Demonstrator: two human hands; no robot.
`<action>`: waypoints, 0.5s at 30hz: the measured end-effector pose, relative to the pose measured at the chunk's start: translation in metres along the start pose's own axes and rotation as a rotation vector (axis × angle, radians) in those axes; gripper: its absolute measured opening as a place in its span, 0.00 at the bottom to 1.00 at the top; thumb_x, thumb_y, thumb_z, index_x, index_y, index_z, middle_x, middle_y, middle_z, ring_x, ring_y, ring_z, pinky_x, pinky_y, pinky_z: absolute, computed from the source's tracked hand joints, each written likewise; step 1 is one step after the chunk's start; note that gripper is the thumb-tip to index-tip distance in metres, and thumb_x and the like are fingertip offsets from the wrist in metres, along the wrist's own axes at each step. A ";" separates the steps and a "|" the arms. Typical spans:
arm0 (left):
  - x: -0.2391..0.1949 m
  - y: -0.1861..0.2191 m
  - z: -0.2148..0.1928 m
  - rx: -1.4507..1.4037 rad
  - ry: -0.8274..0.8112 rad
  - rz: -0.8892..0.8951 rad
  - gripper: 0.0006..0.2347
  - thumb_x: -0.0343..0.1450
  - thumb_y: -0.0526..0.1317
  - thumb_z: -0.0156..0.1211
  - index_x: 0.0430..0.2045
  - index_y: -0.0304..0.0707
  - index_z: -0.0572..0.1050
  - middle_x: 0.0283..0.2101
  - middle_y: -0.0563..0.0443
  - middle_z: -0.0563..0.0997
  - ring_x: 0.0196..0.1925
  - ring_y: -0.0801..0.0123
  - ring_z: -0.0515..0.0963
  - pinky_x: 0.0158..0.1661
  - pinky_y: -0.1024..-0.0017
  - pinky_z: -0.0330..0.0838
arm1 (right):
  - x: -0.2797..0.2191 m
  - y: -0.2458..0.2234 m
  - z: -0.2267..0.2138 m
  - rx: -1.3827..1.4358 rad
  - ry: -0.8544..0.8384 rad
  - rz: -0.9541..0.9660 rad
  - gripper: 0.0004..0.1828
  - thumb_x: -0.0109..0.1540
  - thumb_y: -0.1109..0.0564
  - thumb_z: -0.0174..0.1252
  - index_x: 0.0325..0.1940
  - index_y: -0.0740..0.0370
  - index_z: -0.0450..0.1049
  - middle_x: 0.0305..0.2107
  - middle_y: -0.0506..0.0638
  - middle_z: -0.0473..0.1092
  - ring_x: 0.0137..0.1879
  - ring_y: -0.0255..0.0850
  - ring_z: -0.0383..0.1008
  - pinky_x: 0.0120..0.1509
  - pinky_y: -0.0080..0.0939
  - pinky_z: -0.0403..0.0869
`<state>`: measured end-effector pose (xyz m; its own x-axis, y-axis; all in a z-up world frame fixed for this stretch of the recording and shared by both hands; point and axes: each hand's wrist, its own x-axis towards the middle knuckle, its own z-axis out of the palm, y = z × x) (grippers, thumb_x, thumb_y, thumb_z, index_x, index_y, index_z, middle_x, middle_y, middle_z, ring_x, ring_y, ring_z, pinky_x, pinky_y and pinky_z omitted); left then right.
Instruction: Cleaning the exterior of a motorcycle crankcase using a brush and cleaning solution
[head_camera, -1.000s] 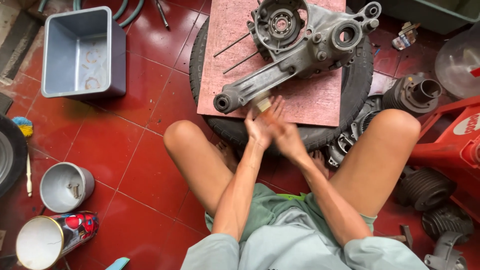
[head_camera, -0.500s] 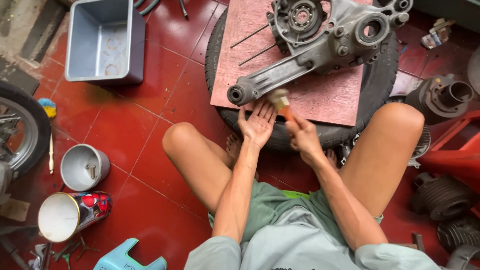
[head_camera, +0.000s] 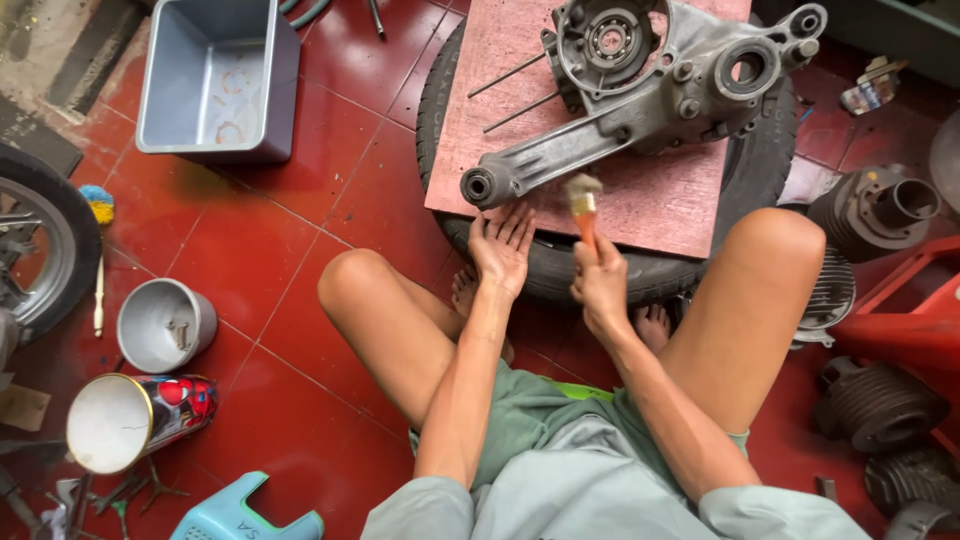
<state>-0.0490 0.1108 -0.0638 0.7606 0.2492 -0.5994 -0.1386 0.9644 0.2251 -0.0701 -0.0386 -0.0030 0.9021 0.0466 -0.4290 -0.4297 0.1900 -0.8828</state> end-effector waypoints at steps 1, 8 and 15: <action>0.003 -0.001 0.000 0.051 0.032 0.037 0.24 0.75 0.54 0.50 0.60 0.36 0.63 0.63 0.34 0.66 0.68 0.47 0.66 0.67 0.56 0.66 | -0.004 -0.001 0.007 -0.148 -0.027 -0.076 0.17 0.65 0.61 0.54 0.58 0.56 0.77 0.21 0.47 0.62 0.18 0.29 0.55 0.16 0.30 0.58; 0.022 0.010 -0.005 0.538 0.559 0.578 0.12 0.65 0.54 0.68 0.36 0.55 0.79 0.41 0.58 0.82 0.47 0.71 0.80 0.48 0.63 0.75 | 0.008 0.021 -0.009 -0.468 -0.388 -0.435 0.20 0.61 0.59 0.67 0.58 0.57 0.80 0.48 0.59 0.78 0.60 0.51 0.75 0.62 0.49 0.73; -0.014 0.006 0.030 0.421 0.322 0.870 0.12 0.79 0.41 0.48 0.45 0.33 0.76 0.44 0.38 0.83 0.47 0.61 0.82 0.49 0.66 0.78 | -0.027 -0.004 0.000 -0.411 -0.007 -0.517 0.21 0.67 0.61 0.58 0.65 0.63 0.73 0.54 0.65 0.74 0.64 0.54 0.70 0.65 0.55 0.70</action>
<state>-0.0413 0.1102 -0.0310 0.2872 0.9211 -0.2629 -0.2807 0.3434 0.8963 -0.0926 -0.0403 0.0123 0.9959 0.0563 0.0702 0.0801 -0.2003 -0.9765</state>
